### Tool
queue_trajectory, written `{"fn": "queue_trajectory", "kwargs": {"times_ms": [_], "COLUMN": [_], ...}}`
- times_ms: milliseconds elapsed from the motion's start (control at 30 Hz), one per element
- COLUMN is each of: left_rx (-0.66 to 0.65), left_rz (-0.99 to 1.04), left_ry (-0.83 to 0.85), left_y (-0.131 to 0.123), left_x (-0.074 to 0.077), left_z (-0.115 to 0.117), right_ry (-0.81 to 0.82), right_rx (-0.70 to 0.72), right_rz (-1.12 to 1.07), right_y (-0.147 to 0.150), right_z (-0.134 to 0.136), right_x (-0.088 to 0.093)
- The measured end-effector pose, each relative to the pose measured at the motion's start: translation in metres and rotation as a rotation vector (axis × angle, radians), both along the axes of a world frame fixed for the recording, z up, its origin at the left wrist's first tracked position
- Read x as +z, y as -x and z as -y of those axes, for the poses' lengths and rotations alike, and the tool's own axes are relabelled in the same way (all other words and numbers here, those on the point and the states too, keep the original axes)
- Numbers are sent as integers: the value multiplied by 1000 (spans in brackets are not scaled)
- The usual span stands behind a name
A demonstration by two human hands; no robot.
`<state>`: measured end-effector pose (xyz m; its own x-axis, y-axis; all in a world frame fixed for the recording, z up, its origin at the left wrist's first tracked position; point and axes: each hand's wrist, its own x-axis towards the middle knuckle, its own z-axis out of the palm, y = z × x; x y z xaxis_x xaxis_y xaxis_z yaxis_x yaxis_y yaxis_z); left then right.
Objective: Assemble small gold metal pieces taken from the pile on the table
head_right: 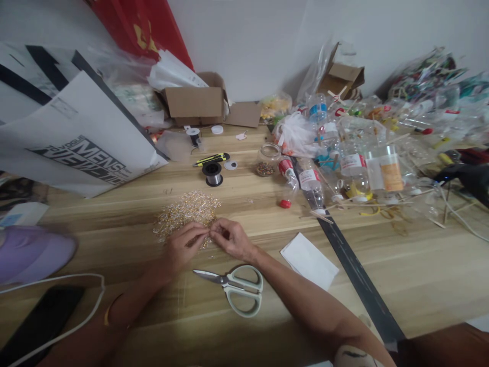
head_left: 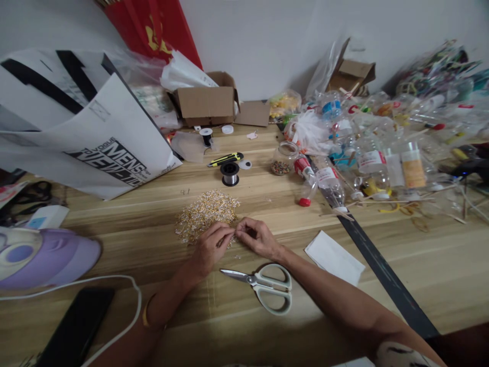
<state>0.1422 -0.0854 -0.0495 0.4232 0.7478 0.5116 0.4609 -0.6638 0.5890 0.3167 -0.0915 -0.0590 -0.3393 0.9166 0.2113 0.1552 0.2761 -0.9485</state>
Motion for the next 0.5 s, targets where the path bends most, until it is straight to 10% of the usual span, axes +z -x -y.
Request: {"fn": "queue_trajectory", "kwargs": {"times_ms": [500], "left_rx": [3], "left_rz": [99], "left_ry": [339], "left_y": [-1], "left_x": [6], "left_z": [-6], "right_ry": [-188], "right_rx": [-50], "right_rz": [89], "right_y": [-1], "right_z": [-1], "right_x": [0]}}
